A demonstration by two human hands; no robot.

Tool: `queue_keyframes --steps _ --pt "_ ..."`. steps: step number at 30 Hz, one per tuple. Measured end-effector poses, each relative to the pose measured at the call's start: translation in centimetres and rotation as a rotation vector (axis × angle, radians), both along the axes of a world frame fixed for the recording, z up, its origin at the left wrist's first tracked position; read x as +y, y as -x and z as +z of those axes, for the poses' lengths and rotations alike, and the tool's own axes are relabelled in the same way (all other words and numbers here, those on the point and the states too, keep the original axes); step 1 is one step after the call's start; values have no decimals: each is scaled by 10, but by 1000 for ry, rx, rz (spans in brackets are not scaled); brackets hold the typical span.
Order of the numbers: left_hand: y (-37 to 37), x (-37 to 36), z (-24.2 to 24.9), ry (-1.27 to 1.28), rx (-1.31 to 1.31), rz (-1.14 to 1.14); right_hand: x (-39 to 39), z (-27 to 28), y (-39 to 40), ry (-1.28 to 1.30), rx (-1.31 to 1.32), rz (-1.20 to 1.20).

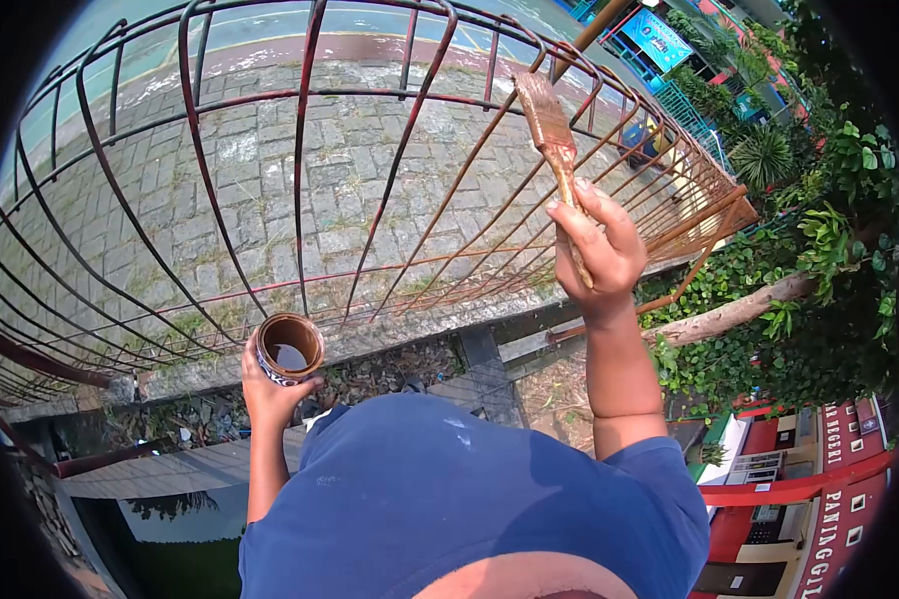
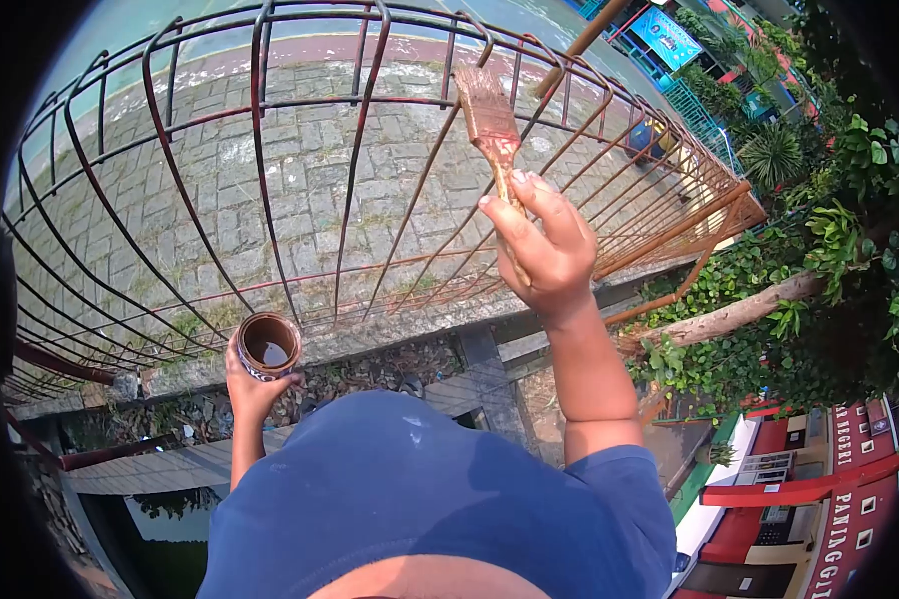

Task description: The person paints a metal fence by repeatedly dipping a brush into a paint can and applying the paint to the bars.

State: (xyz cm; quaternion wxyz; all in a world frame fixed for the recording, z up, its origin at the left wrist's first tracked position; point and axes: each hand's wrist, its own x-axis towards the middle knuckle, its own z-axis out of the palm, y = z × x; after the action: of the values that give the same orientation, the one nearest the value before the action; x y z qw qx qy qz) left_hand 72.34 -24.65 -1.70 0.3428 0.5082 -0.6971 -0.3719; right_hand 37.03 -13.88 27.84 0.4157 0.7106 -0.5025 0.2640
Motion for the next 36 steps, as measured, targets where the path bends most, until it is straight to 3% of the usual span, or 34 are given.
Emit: queue_keyframes --steps 5,9,14,21,28,32,36 --pt "-2 -4 14 13 -10 -20 1 9 1 -343 -21 -12" --pt "-2 -6 6 6 15 -29 -5 36 9 -33 -79 -3" --pt "0 -4 18 10 11 -23 6 34 8 -314 -145 33" --pt "3 0 12 10 -15 -35 7 82 37 160 -272 -6" --pt "14 1 14 -1 2 -16 4 42 40 -134 -64 -15" --pt "22 9 10 -19 -10 -20 -4 63 51 -134 -162 75" --pt "30 11 18 6 -33 -46 -13 93 60 73 -139 129"
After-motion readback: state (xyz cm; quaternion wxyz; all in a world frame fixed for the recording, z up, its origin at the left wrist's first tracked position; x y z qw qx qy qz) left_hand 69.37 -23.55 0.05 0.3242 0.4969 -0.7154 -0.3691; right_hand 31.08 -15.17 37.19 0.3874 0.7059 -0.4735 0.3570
